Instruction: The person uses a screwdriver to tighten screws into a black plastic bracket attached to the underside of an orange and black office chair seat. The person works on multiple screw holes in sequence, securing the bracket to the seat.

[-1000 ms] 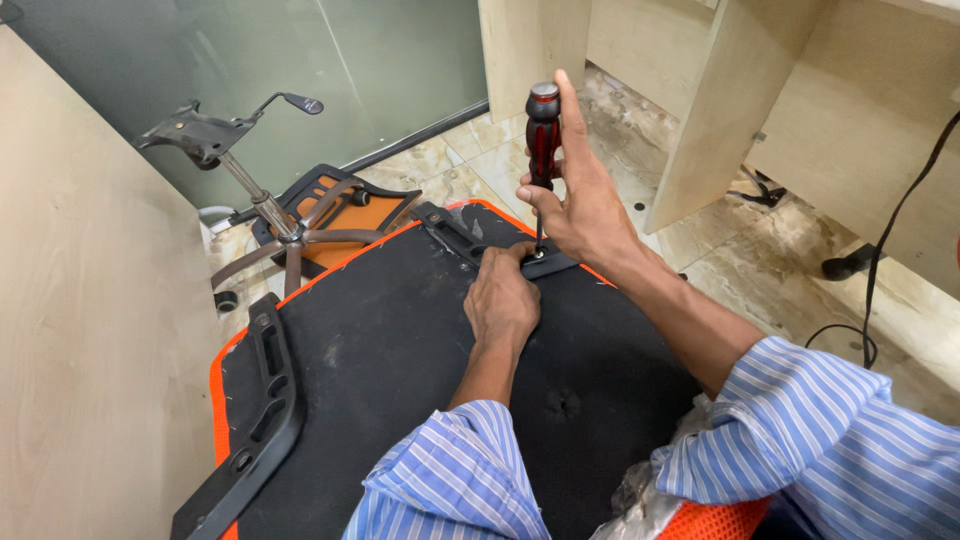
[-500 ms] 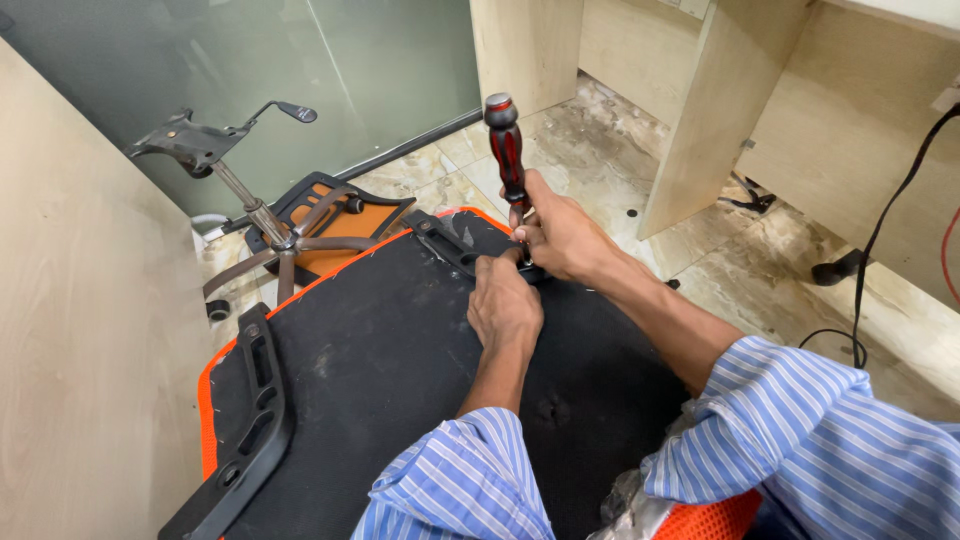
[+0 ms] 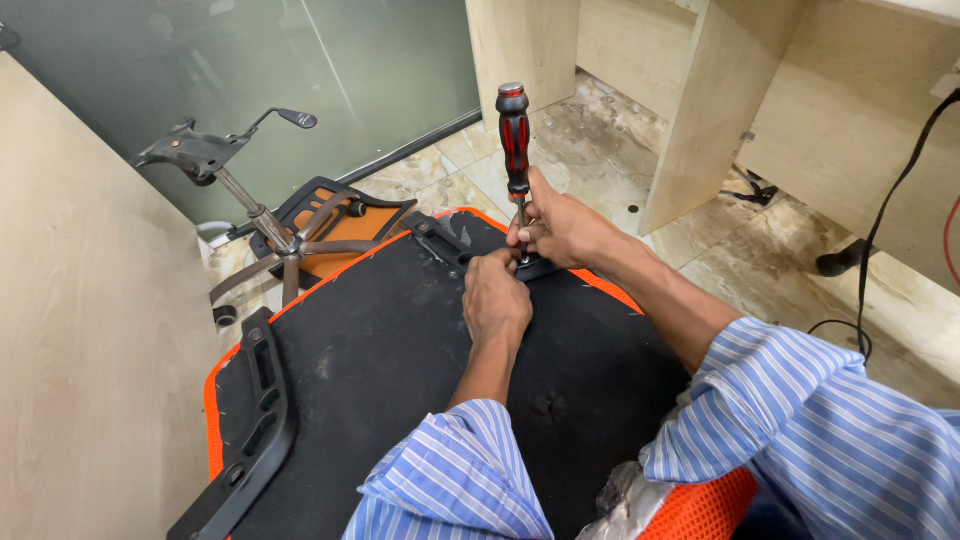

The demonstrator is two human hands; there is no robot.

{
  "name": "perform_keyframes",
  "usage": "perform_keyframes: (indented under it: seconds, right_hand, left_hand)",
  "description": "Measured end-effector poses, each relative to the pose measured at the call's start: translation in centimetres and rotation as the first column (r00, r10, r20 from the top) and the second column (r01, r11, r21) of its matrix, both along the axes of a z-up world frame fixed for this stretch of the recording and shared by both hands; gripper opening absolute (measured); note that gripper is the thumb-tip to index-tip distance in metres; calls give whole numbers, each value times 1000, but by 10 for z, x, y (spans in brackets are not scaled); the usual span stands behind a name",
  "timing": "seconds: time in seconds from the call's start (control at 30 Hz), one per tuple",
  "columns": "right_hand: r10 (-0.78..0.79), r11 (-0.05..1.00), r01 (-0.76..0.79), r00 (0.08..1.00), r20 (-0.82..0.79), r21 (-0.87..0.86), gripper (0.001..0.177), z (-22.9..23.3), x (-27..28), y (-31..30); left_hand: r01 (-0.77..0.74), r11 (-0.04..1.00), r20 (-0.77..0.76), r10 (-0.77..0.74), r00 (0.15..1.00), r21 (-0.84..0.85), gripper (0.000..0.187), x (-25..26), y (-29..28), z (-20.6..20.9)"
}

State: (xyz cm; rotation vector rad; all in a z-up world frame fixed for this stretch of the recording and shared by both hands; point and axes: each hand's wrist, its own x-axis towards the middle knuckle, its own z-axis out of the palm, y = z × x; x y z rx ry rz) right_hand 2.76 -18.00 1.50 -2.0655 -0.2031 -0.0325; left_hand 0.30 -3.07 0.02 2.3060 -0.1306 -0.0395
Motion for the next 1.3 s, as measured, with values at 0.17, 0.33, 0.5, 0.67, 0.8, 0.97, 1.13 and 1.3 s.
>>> perform_keyframes:
  seconds: [0.17, 0.33, 0.5, 0.67, 0.8, 0.97, 1.13, 1.3]
  right_hand:
    - [19, 995, -11, 996, 83, -98, 56, -2, 1, 2]
    - [6, 985, 5, 998, 62, -172, 63, -2, 1, 5]
    - [12, 987, 7, 994, 112, -163, 53, -2, 1, 3]
    - [-62, 983, 79, 992, 108, -165, 49, -1, 0, 0]
    - [-81, 983, 99, 990, 118, -155, 38, 5, -2, -5]
    - [-147, 965, 162, 985, 85, -206, 36, 6, -2, -2]
    - [-125, 981, 157, 961, 247, -115, 41, 12, -3, 7]
    - [-334, 942, 317, 921, 201, 114, 57, 26, -7, 21]
  left_hand:
    - [-40, 998, 17, 40, 999, -40, 40, 4, 5, 4]
    - [-116, 976, 24, 123, 992, -185, 37, 4, 12, 6]
    - [-142, 951, 75, 168, 983, -276, 35, 2, 10, 11]
    - [-60, 981, 32, 67, 997, -183, 32, 0, 4, 16]
    - [54, 997, 55, -51, 997, -59, 30, 6, 12, 19]
    - [-77, 997, 6, 77, 997, -25, 30, 9, -2, 18]
    - [-82, 997, 45, 82, 996, -13, 30, 12, -2, 21]
    - [-46, 997, 29, 44, 999, 59, 24, 14, -7, 18]
